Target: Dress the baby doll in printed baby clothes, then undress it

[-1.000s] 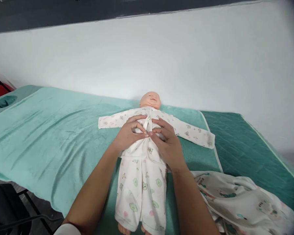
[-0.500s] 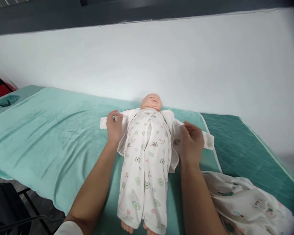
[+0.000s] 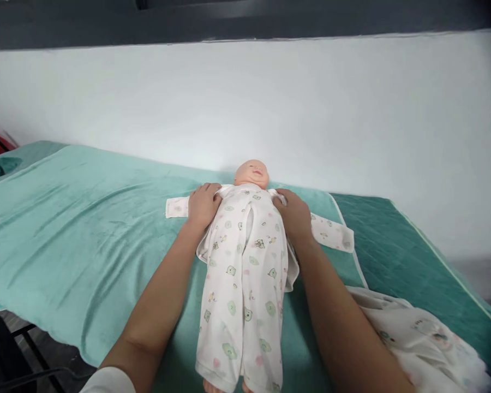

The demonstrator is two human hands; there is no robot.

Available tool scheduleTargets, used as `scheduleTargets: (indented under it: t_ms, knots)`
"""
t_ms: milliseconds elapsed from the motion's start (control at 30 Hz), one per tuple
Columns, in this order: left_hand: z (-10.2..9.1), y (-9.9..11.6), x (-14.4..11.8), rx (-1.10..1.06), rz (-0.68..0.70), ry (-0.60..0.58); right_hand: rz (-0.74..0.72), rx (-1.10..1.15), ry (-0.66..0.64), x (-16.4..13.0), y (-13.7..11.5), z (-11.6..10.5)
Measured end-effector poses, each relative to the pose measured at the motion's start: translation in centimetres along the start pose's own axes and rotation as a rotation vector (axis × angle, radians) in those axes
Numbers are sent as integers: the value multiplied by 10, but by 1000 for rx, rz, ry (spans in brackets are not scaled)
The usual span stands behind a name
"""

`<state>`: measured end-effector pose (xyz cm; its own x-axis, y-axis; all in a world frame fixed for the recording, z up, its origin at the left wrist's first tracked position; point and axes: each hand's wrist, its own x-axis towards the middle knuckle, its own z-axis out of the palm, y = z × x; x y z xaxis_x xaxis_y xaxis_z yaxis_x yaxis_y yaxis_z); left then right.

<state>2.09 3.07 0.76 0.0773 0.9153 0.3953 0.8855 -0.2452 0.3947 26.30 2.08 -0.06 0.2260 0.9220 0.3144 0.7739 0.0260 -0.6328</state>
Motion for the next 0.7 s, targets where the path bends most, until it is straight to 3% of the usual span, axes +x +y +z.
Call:
scheduleTargets:
  t_ms: [133,333,400,500,600,700]
  knots:
    - [-2,-6,2,27,-54,28,16,-92,-41,17,16,-5]
    - [-6,-25,8,28,-325,-2,167,-134,-21,33,60,-19]
    - [-6,-27,8,-3,-326,-29,47,-119,72,28,59,-20]
    - [-6,-27,8,-39,-280,-27,-296,-105,147,15,40,-20]
    - [-5,-27,7,-41,-233,-20,-493,-146,-95,0,19,-22]
    - [-5,-27,7,-36,-212,-20,-434,-323,-277,-6,19,-26]
